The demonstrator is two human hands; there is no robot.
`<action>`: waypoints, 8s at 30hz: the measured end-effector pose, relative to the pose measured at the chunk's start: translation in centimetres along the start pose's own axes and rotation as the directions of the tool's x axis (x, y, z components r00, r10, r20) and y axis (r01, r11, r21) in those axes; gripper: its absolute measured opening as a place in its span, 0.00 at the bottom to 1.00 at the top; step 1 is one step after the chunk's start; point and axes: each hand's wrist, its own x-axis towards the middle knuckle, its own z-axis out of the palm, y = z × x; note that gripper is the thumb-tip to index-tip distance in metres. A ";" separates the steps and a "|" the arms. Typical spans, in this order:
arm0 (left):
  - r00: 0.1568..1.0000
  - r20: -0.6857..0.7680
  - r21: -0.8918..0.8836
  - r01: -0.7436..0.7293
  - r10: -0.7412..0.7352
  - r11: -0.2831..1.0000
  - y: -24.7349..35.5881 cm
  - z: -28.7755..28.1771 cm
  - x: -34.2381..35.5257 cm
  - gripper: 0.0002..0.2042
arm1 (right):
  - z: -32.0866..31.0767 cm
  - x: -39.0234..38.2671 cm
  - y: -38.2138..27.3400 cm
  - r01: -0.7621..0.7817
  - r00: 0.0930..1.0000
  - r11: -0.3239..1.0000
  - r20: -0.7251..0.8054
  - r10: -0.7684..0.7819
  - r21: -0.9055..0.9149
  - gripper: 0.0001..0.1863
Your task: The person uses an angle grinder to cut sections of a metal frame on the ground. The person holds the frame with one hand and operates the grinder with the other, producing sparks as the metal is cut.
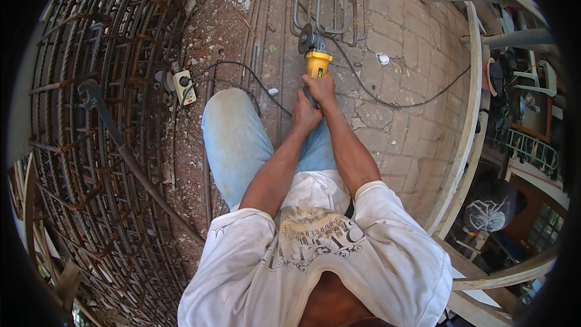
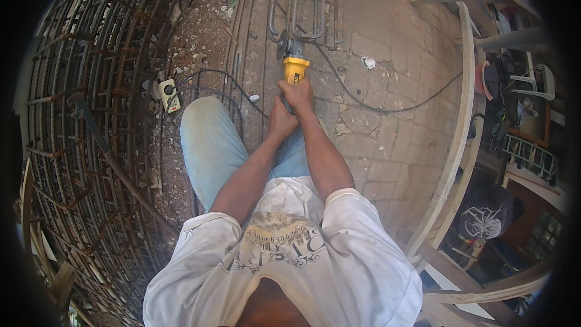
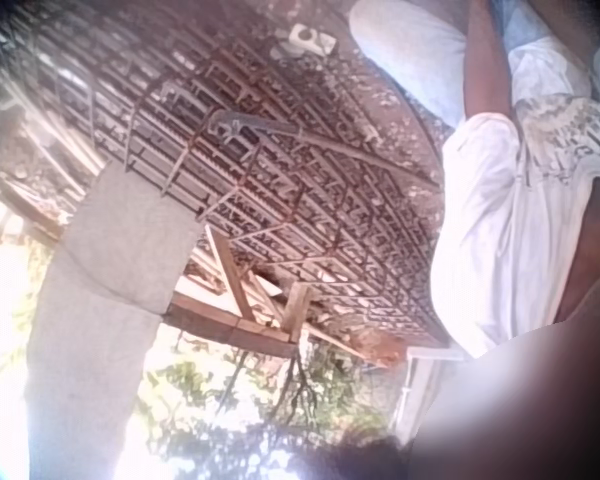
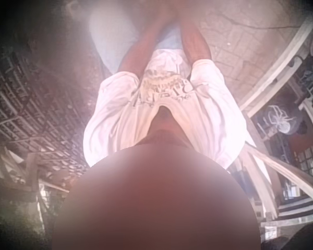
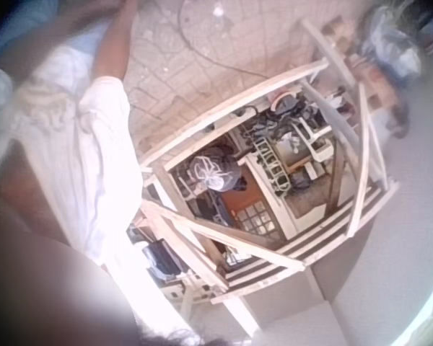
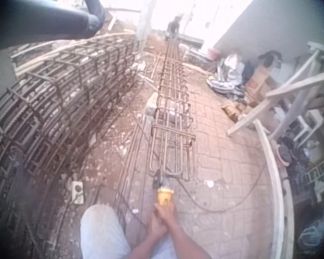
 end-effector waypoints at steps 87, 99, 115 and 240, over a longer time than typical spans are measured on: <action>0.991 0.023 0.027 0.130 -0.131 0.991 -2.0 0.4 1.5 0.43 | 1.1 -0.1 -0.6 0.006 0.995 0.981 0.095 -0.024 0.193 0.24; 0.998 -0.027 -0.005 0.055 -0.055 0.998 -1.8 -0.4 1.1 0.40 | 2.8 0.7 0.5 0.026 0.999 0.982 -0.039 -0.019 0.187 0.22; 1.000 0.010 -0.075 0.011 -0.011 0.997 -2.3 -0.4 1.4 0.36 | 2.4 1.8 1.4 0.087 0.992 0.983 0.072 -0.100 0.163 0.19; 0.949 0.004 0.089 -0.314 0.315 0.945 1.8 0.6 -6.1 0.32 | -6.0 -7.2 0.4 0.084 0.980 0.926 -0.198 -0.010 0.368 0.34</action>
